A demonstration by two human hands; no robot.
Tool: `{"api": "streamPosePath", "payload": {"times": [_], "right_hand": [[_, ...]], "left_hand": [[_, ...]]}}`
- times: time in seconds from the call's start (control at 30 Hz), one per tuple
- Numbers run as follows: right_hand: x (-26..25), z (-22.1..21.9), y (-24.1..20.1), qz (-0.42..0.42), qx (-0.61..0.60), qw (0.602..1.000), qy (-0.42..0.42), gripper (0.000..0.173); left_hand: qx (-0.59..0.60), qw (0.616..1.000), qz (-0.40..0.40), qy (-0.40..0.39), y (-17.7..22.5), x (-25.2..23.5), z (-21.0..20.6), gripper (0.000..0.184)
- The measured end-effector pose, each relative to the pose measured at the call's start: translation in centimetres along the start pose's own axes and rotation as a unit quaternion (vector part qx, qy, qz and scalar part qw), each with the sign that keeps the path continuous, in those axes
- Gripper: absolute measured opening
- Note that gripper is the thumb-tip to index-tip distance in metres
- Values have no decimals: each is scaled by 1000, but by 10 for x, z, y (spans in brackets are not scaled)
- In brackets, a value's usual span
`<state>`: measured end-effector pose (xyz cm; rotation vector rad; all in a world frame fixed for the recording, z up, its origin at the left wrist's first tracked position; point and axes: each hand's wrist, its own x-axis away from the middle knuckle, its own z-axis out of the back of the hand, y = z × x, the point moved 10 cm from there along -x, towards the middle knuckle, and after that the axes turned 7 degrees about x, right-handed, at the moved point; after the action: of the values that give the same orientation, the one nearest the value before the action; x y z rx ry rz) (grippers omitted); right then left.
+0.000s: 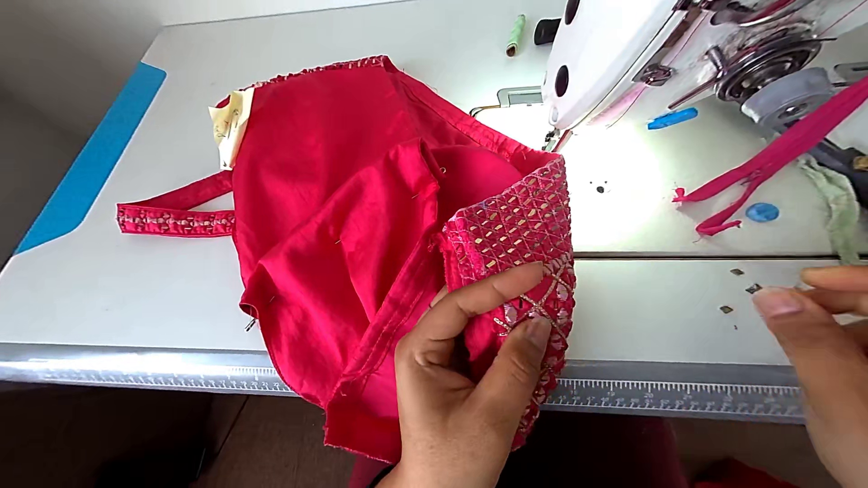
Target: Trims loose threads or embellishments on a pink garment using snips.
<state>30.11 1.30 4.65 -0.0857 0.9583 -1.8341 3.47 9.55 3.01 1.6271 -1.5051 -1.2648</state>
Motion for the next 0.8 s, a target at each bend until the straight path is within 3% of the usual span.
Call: {"api": "streamPosePath", "payload": {"times": [0.07, 0.13, 0.23, 0.33, 0.47, 0.8], "right_hand": [[10, -21, -26, 4, -169, 978, -123, 27], [27, -49, -53, -7, -313, 913, -263, 30], [49, -73, -85, 3, -399, 838, -373, 44], [55, -82, -100, -9, -449, 813, -371, 42], [57, -87, -105, -35, -485, 791, -372, 43], [61, -94, -105, -38, -423, 803, -419, 43]], "left_hand": [[11, 1000, -1, -15, 1, -1, 0, 29], [24, 999, -6, -30, 3, -2, -1, 33], [17, 999, -8, -49, 7, -1, -3, 42], [-3, 998, 1, -69, 10, 1, -6, 48], [2, 997, 15, -79, 10, 1, -5, 42], [59, 994, 47, -75, 4, -1, 1, 40]]}}
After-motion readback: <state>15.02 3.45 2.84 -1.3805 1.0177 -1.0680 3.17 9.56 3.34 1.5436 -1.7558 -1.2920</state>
